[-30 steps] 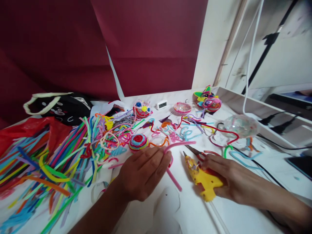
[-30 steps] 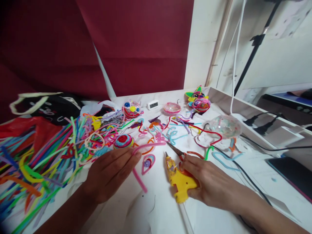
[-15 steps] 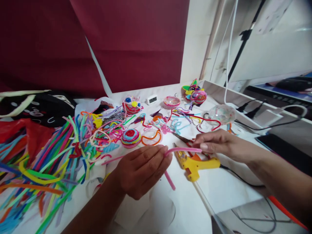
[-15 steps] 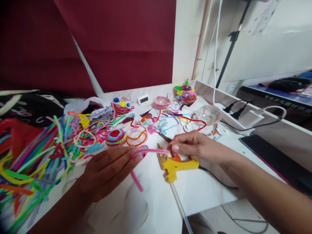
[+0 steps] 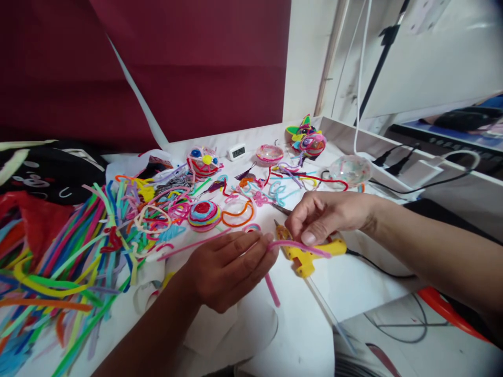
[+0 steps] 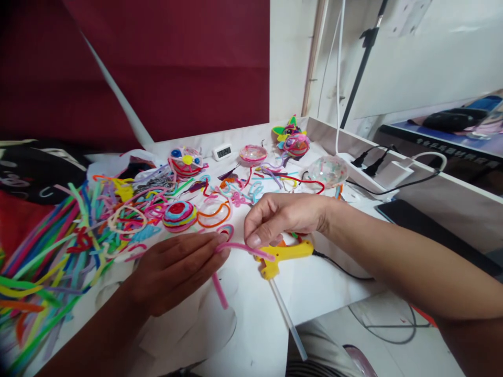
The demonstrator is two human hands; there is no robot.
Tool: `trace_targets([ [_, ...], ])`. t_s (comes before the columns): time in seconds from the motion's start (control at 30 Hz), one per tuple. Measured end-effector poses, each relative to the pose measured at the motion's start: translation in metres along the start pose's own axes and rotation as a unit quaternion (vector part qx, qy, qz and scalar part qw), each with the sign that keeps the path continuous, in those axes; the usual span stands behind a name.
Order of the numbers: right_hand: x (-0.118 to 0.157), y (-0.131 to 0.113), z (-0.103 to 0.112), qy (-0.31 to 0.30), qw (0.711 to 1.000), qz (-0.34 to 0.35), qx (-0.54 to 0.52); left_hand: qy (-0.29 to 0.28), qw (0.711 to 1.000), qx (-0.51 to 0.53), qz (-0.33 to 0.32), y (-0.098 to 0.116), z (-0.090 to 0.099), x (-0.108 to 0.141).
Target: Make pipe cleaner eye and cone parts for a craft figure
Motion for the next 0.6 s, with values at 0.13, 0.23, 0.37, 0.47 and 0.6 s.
trace_targets([
  [0.13,-0.001,0.005,0.000,-0.004,1.000,-0.007,0.002,0.017,1.000,0.006,-0.012,0.002,0.001,0.000],
  [0.23,-0.002,0.010,0.001,-0.002,1.000,-0.014,0.021,0.023,0.999,0.002,-0.032,0.002,-0.002,0.002],
  [0.37,-0.003,0.016,0.002,0.002,0.999,-0.030,0.035,0.012,0.999,0.002,-0.037,0.002,-0.007,0.004],
  [0.47,-0.004,0.019,0.003,0.006,0.999,-0.035,0.037,0.005,0.999,0.002,-0.037,0.003,-0.009,0.006],
  [0.6,-0.005,0.024,0.002,0.009,0.998,-0.046,0.042,-0.008,1.000,0.014,-0.022,0.001,-0.014,0.007],
])
Point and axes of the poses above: each hand's wrist, its own x-axis away from the middle knuckle, its own z-axis out of the back of the hand, y = z × x, the point moved 10 cm from there along -x, towards the middle knuckle, and after that the axes turned 13 degrees about y, right-handed, at the moved point
